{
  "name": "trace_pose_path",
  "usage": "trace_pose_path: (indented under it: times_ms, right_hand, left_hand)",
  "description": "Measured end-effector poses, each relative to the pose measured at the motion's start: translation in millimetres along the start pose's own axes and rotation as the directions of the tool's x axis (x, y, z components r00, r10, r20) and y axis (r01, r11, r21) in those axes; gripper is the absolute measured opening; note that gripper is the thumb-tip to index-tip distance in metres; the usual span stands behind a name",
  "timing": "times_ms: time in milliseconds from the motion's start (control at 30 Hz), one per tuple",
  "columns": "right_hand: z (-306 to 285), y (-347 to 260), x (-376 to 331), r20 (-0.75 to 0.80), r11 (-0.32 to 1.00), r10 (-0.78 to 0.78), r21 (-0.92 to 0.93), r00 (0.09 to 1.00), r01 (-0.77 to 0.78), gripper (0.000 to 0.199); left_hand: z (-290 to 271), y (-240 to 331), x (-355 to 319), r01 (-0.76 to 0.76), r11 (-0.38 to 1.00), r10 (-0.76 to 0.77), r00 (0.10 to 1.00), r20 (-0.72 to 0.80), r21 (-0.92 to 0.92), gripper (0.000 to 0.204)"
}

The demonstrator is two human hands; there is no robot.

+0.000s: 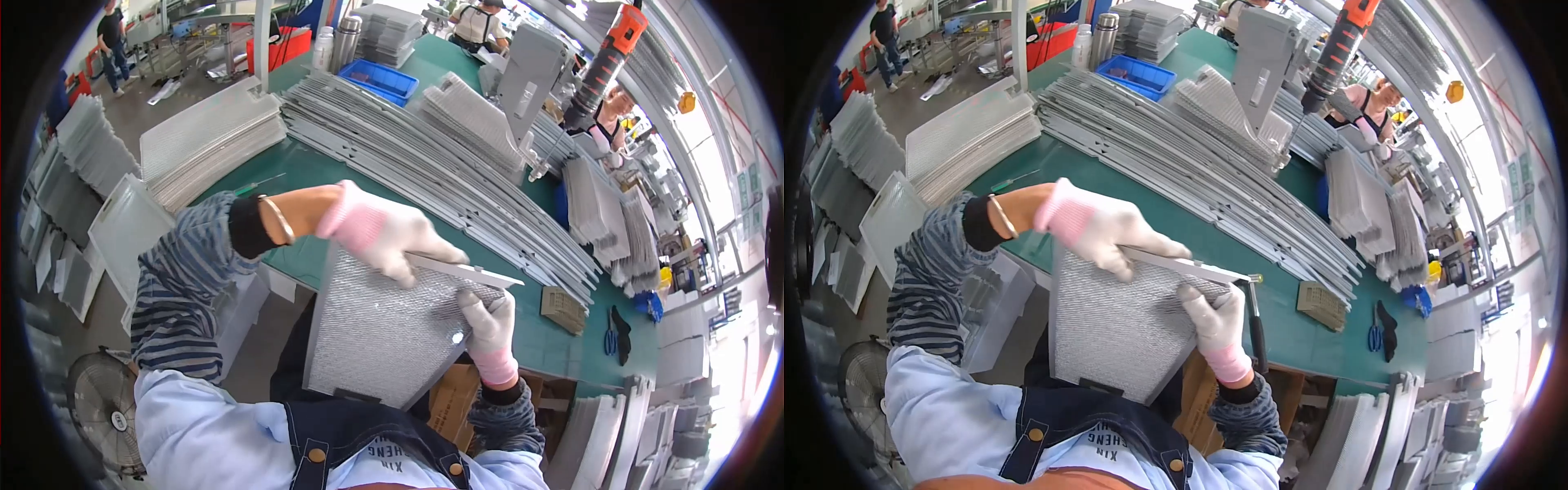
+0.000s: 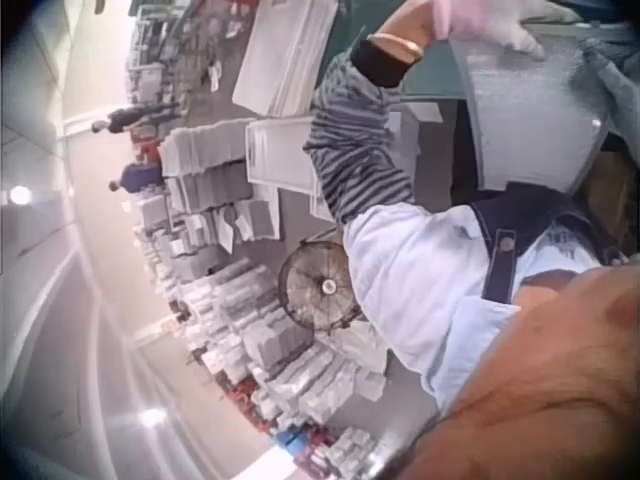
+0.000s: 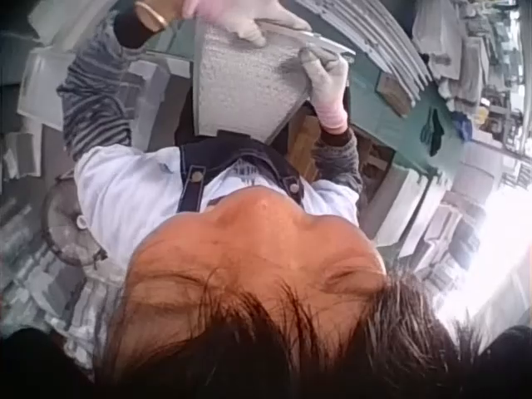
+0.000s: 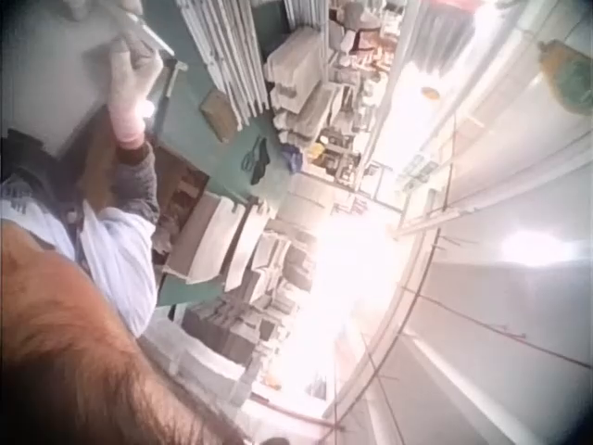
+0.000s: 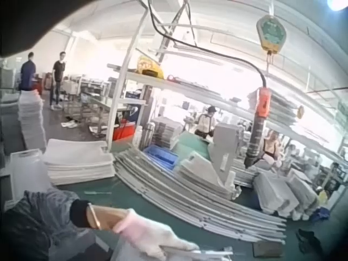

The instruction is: Assembling metal frames for filters using a power screwdriver and hammer.

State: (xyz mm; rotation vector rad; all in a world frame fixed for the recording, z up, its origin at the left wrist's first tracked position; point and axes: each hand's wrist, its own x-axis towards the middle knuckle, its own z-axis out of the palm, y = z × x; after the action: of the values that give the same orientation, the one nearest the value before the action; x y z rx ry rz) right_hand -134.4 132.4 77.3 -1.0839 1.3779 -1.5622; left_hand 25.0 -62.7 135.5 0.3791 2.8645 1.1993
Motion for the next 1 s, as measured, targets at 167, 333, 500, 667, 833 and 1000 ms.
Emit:
trace_pose_path:
  times_ms: [167, 333, 500, 667, 833, 1000]
  right_hand:
    - [-10.9, 11.8, -5.2, -0.019, 0.999, -0.018, 0.043, 1.0, 0.018, 0.022]
    - [13.1, 34.6, -8.2, -0.253, 0.936, -0.297, 0.114, 0.921, 0.333, 0.063]
    - [10.7, 40.5, -7.0, -0.371, 0.91, -0.351, -0.353, 0.86, 0.218, 0.055]
    - [-7.2, 16.8, -18.3, -0.247, 0.827, -0.395, -0.515, 0.885, 0.225, 0.061]
    - [-17.3, 22.5, -30.4, -0.377, 0.798, -0.548, -0.504, 0.746, 0.331, 0.05]
    - [-19.1, 29.8, -25.5, -0.492, 0.92, -0.391, -0.195, 0.778, 0.339, 0.042]
  left_hand:
    - [25.4, 6.1, 33.6, 0.081, 0.996, -0.076, 0.978, -0.194, 0.021, 0.042]
    - [32.1, 11.5, 20.4, 0.374, 0.927, -0.37, 0.893, -0.255, -0.032, 0.028]
    - [29.5, 22.2, 20.7, 0.44, 0.896, -0.436, 0.856, -0.278, -0.051, 0.025]
    - [27.7, 20.6, 28.0, 0.369, 0.908, -0.413, 0.867, -0.277, -0.197, 0.025]
    - [30.7, 16.2, 53.0, 0.245, 0.955, -0.274, 0.944, -0.181, -0.167, 0.024]
    - [35.9, 12.1, 60.5, 0.315, 0.938, -0.331, 0.938, -0.105, -0.146, 0.025]
